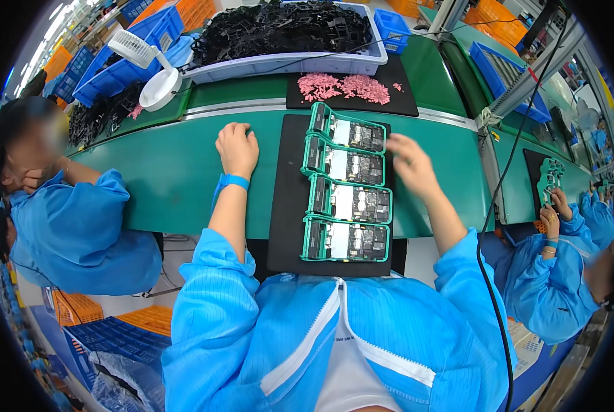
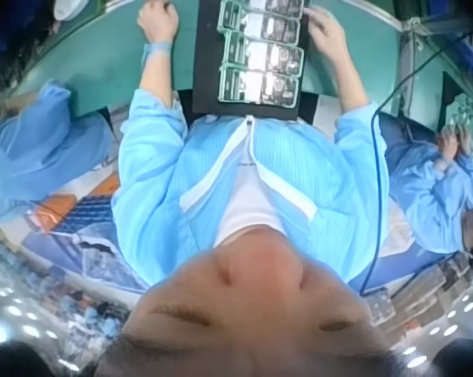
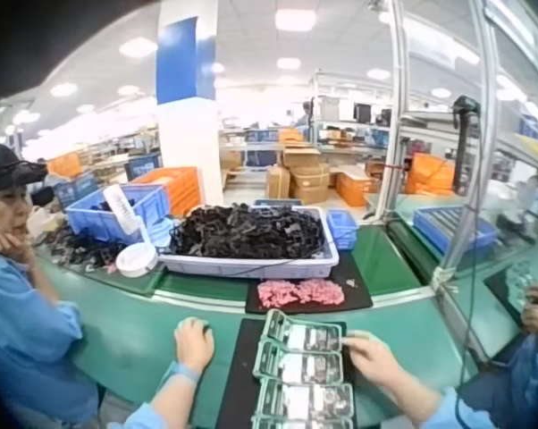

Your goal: The person attaches small components onto circuit boards seated in fixtures by hand and slides the tray of assembled boards down the assembly line to a coworker.

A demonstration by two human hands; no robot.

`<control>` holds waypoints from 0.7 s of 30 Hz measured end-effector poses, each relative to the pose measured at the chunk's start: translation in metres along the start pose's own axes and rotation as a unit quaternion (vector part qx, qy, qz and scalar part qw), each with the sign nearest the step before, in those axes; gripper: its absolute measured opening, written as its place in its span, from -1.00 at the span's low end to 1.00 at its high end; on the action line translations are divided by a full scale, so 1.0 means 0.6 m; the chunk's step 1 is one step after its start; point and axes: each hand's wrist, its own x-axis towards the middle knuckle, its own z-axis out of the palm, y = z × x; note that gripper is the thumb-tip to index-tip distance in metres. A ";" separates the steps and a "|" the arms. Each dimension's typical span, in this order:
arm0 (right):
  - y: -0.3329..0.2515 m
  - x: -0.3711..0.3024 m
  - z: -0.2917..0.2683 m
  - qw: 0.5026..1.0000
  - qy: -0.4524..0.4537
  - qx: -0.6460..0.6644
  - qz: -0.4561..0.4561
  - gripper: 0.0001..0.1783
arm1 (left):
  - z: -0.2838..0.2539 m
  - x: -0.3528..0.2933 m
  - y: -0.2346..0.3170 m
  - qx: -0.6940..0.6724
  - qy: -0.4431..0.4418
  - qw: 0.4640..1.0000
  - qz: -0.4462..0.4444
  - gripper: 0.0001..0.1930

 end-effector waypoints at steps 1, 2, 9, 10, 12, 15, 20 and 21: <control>0.022 0.015 -0.003 0.996 0.052 0.004 0.073 -0.61 | 0.000 -0.001 0.004 0.003 0.000 1.000 0.000 -0.82; 0.044 0.027 -0.013 0.981 0.056 0.044 0.179 -0.65 | 0.002 -0.001 0.009 0.003 -0.003 1.000 0.001 -0.82; 0.053 0.085 0.002 0.922 -0.018 0.100 0.373 -0.60 | 0.003 -0.004 0.004 0.019 -0.006 1.000 -0.008 -0.82; 0.048 0.087 0.006 0.917 -0.013 0.099 0.387 -0.62 | 0.002 -0.005 0.003 0.022 -0.006 1.000 -0.010 -0.82; 0.055 0.082 0.032 0.933 0.031 0.110 0.341 -0.66 | 0.003 -0.003 0.002 0.026 -0.001 1.000 -0.004 -0.81; 0.064 0.076 0.062 0.943 0.115 0.092 0.299 -0.72 | 0.004 -0.001 0.005 0.028 0.000 1.000 0.001 -0.81; 0.065 0.051 0.077 0.855 0.195 0.406 0.257 -0.80 | 0.003 0.007 -0.001 0.019 -0.005 1.000 0.004 -0.80; 0.064 0.037 0.064 0.842 0.219 0.428 0.245 -0.78 | 0.005 0.008 0.005 0.016 -0.002 1.000 0.006 -0.81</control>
